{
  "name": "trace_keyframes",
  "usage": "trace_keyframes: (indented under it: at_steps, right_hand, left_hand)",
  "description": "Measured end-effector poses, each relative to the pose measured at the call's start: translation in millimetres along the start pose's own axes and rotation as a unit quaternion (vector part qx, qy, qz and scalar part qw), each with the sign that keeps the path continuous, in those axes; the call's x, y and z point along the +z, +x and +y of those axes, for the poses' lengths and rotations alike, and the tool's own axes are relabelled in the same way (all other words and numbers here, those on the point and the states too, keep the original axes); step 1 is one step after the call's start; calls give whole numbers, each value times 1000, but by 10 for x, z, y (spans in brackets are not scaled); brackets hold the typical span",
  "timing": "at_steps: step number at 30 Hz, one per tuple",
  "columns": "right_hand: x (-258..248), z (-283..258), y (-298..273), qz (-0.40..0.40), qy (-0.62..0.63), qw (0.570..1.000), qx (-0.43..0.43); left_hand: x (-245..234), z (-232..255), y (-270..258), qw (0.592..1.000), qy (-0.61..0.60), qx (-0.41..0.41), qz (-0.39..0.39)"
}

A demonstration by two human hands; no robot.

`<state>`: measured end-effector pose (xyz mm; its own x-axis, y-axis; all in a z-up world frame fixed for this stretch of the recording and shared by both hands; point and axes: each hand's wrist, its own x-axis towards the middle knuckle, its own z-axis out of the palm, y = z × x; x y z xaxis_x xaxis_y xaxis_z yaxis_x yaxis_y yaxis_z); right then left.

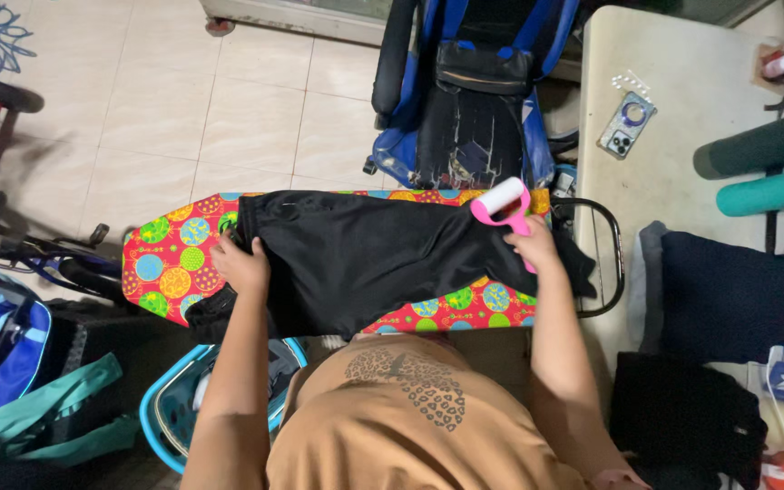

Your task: The person uses a pink lint roller to clean a black garment laid on a colorful ironing board. They repeatedly roll the tool over the fabric, repositioning the garment to cover different areas. The person then folds the garment and places it aside.

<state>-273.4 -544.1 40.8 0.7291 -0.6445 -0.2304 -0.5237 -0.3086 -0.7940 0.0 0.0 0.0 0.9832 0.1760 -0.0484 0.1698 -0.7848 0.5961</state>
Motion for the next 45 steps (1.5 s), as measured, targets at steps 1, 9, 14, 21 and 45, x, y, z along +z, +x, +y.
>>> trace_keyframes:
  at_steps: [1, 9, 14, 21, 45]
  right_hand:
    - [97, -33, 21, 31, 6, 999, 11]
    - [-38, -404, 321, 174, -174, 969, 3]
    - [403, -1020, -2, -115, -22, 993, 26]
    - [2197, -1412, -221, -411, 32, 910, -43]
    - [430, -562, 276, -376, -206, 892, 142]
  left_hand:
    - [-92, 115, -95, 997, 19, 69, 41]
    - [78, 574, -471, 932, 26, 336, -136]
    - [136, 635, -242, 950, 135, 273, -72]
    - [-267, 833, -57, 968, 148, 177, -100]
    - [60, 134, 130, 930, 253, 252, -83]
